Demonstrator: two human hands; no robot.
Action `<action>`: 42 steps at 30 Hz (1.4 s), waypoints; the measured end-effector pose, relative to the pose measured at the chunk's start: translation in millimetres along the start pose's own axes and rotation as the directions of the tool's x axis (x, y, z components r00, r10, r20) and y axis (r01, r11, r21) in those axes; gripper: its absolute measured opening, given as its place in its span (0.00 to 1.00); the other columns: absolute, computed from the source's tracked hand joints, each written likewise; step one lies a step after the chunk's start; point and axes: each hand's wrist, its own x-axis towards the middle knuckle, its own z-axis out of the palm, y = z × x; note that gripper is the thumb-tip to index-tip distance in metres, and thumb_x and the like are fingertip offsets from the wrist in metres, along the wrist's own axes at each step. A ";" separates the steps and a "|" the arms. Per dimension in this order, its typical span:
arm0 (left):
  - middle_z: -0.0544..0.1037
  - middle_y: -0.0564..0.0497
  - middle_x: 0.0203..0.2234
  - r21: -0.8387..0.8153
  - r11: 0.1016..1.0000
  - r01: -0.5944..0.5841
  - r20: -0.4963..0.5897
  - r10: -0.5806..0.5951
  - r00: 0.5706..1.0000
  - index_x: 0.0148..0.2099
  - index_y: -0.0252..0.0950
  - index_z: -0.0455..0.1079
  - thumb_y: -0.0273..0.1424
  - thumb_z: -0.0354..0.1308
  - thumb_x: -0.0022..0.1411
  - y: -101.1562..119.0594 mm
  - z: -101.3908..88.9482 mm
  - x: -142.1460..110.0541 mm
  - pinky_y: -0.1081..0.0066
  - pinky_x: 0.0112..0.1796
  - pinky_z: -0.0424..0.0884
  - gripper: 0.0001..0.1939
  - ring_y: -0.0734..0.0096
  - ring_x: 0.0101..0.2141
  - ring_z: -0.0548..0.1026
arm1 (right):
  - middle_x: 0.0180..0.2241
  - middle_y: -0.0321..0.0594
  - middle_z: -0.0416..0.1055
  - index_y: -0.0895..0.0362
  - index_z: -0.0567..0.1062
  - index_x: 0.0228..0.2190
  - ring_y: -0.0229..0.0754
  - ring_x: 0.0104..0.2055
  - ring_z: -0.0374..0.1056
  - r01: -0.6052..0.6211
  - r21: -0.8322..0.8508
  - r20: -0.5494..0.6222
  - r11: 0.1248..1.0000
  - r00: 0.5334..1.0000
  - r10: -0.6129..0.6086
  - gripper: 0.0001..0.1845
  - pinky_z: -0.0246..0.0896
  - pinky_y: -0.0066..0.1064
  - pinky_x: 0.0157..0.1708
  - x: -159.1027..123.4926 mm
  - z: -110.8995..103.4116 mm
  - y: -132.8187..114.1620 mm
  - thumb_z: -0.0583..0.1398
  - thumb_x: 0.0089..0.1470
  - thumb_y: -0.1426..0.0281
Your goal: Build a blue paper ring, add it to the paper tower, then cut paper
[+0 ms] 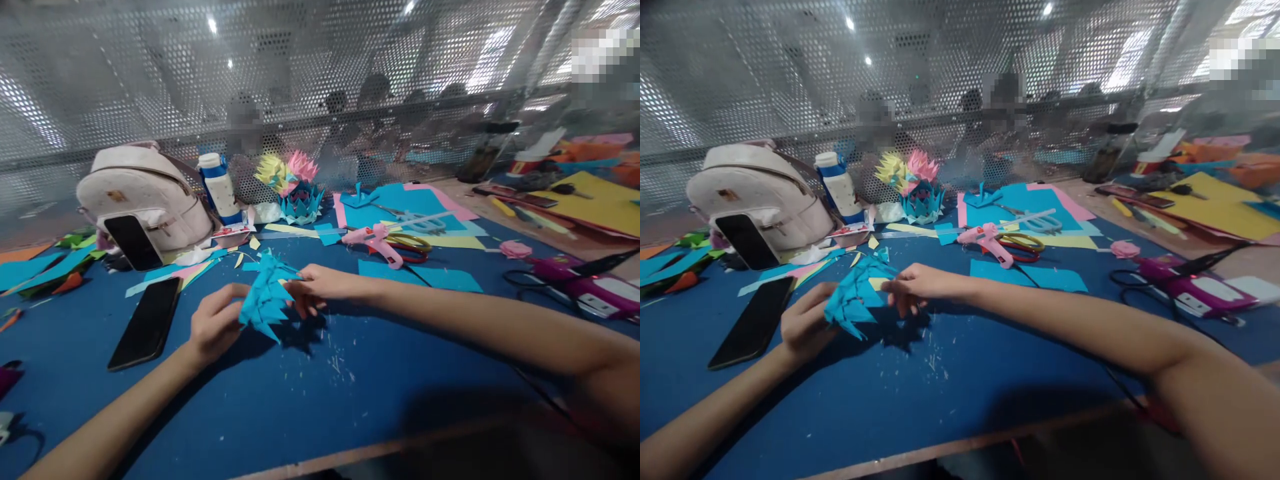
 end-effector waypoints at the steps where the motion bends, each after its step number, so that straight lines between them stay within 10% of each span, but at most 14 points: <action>1: 0.78 0.46 0.33 0.000 1.000 -0.031 0.037 0.031 0.999 0.35 0.34 0.72 0.22 0.53 0.68 3.4 -0.4 3.0 0.75 0.31 0.73 0.09 0.71 0.31 0.76 | 0.18 0.35 0.70 0.60 0.73 0.26 0.30 0.17 0.60 0.005 0.027 -0.006 1.000 1.000 -0.005 0.28 0.50 0.23 0.16 0.7 2.3 3.7 0.61 0.53 0.45; 14: 0.81 0.44 0.32 -0.015 0.958 -0.287 0.225 0.283 0.932 0.36 0.31 0.75 0.20 0.53 0.66 30.9 1.2 9.1 0.64 0.42 0.80 0.10 0.63 0.37 0.81 | 0.19 0.29 0.65 0.60 0.68 0.21 0.29 0.20 0.56 0.061 0.231 -0.027 0.971 0.998 -0.056 0.10 0.50 0.22 0.19 -11.0 19.4 24.3 0.63 0.49 0.73; 42: 0.82 0.50 0.29 0.057 0.920 -0.387 0.258 0.361 0.896 0.29 0.32 0.76 0.19 0.59 0.64 40.8 0.9 11.0 0.64 0.41 0.81 0.11 0.65 0.35 0.81 | 0.18 0.27 0.52 0.58 0.60 0.16 0.29 0.21 0.45 0.012 0.303 -0.047 0.953 0.999 0.003 0.26 0.45 0.25 0.22 -14.4 29.9 14.6 0.67 0.47 0.58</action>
